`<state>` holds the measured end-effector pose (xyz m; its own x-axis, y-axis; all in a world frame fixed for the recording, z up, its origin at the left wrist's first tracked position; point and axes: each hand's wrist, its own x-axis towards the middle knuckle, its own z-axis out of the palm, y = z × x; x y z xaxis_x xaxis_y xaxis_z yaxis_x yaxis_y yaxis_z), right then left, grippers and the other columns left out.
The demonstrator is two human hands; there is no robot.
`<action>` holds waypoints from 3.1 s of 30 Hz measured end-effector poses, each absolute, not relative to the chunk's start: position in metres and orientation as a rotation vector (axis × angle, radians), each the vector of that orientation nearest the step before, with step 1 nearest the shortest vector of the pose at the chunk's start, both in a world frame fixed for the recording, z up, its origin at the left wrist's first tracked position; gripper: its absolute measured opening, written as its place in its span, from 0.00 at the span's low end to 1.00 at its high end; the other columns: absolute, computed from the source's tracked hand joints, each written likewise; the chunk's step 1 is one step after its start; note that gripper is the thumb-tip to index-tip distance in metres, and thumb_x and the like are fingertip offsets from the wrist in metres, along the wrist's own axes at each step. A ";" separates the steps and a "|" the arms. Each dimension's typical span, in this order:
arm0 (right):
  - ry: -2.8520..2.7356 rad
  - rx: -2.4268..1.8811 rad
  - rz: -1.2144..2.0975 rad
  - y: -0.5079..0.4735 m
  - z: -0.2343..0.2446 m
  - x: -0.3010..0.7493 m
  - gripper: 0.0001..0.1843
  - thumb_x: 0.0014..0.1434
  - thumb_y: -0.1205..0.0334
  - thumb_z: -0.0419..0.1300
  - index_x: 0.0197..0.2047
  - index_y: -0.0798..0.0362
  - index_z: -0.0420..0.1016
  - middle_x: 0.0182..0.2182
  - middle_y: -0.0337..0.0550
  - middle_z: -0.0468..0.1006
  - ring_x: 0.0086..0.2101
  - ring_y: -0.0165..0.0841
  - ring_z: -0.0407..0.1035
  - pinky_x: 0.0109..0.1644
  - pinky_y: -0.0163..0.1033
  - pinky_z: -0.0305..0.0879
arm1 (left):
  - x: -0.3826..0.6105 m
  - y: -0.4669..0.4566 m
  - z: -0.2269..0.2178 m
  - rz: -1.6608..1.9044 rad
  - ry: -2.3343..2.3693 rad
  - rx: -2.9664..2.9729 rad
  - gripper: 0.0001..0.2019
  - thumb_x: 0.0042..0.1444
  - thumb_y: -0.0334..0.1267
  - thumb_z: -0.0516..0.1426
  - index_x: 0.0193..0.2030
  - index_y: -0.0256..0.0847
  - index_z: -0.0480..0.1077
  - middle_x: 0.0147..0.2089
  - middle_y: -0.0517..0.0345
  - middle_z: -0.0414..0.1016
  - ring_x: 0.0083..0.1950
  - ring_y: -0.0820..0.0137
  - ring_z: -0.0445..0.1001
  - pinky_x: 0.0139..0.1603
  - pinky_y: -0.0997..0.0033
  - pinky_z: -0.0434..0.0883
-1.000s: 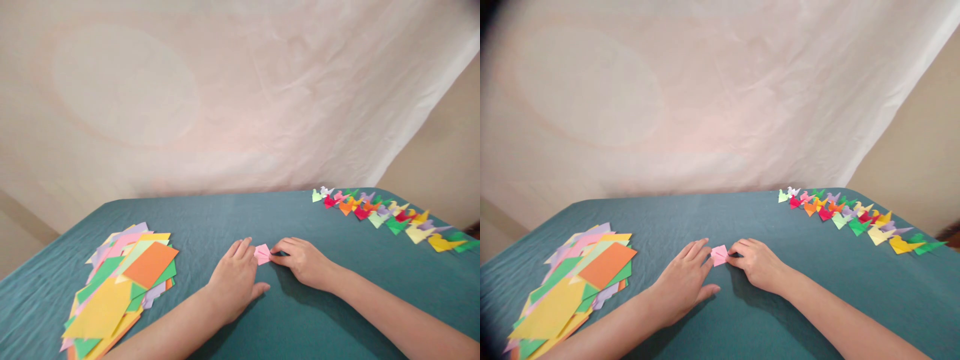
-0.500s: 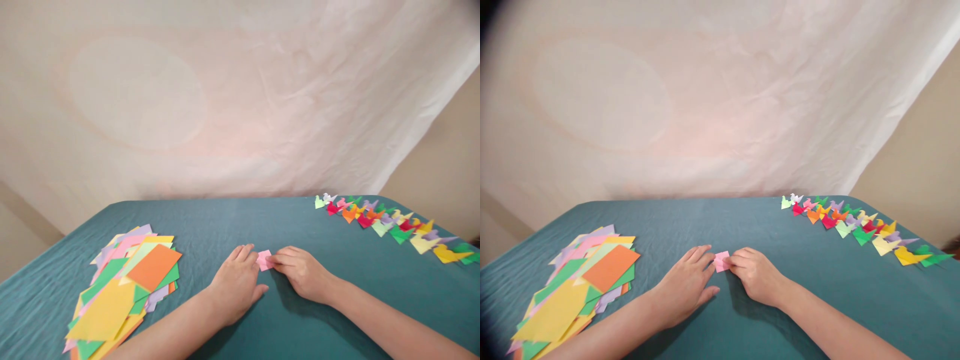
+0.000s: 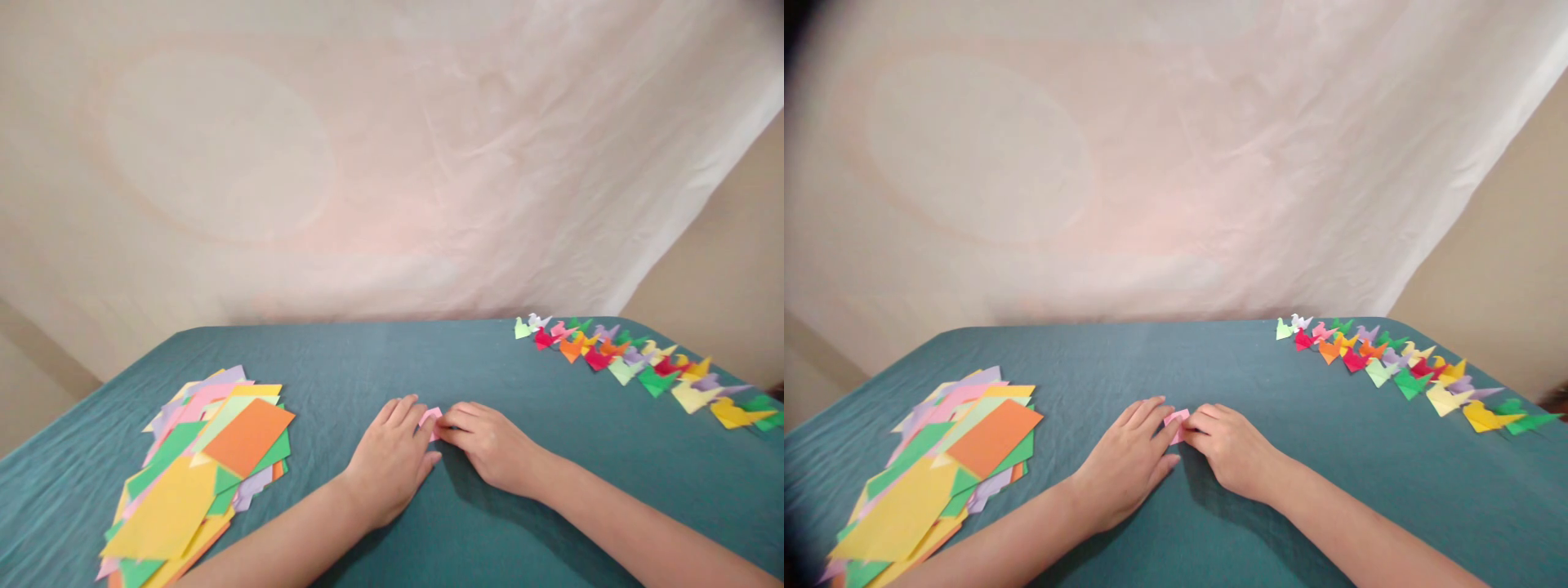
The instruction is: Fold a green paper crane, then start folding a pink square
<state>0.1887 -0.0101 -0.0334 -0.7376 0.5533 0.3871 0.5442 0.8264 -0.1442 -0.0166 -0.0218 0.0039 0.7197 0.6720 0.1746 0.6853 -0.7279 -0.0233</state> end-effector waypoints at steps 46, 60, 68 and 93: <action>-2.221 -1.030 0.339 -0.009 -0.029 0.196 0.09 0.58 0.66 0.54 0.40 0.51 0.74 0.36 0.43 0.75 0.37 0.33 0.68 0.43 0.40 0.64 | -0.022 0.014 -0.018 -0.945 -1.347 -3.028 0.16 0.49 0.41 0.61 0.45 0.40 0.69 0.48 0.51 0.66 0.52 0.64 0.64 0.54 0.61 0.62; -2.164 -1.055 0.453 -0.005 -0.032 0.202 0.09 0.56 0.57 0.58 0.33 0.54 0.70 0.30 0.41 0.72 0.34 0.32 0.65 0.39 0.38 0.61 | 0.002 0.025 0.007 -0.796 -1.829 -3.220 0.09 0.43 0.35 0.61 0.32 0.36 0.67 0.27 0.62 0.71 0.28 0.73 0.69 0.29 0.76 0.65; -1.984 -1.073 0.580 -0.006 -0.025 0.203 0.13 0.61 0.57 0.53 0.30 0.54 0.73 0.25 0.39 0.71 0.26 0.28 0.65 0.30 0.33 0.60 | 0.013 0.028 -0.005 -1.278 -1.747 -3.247 0.12 0.47 0.34 0.60 0.40 0.36 0.67 0.33 0.58 0.74 0.35 0.71 0.72 0.39 0.71 0.68; -2.303 -1.015 -0.255 -0.008 -0.030 0.204 0.09 0.60 0.69 0.53 0.31 0.53 0.73 0.28 0.42 0.73 0.31 0.32 0.64 0.37 0.39 0.56 | 0.007 0.016 -0.014 -0.894 -1.144 -3.001 0.03 0.54 0.36 0.57 0.35 0.41 0.70 0.38 0.58 0.73 0.42 0.68 0.68 0.43 0.69 0.62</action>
<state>0.2037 -0.0083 -0.0298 -0.5260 0.6065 0.5963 0.7223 0.6887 -0.0634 0.0067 0.0164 -0.0144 0.6242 0.6633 0.4127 0.5609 -0.7482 0.3543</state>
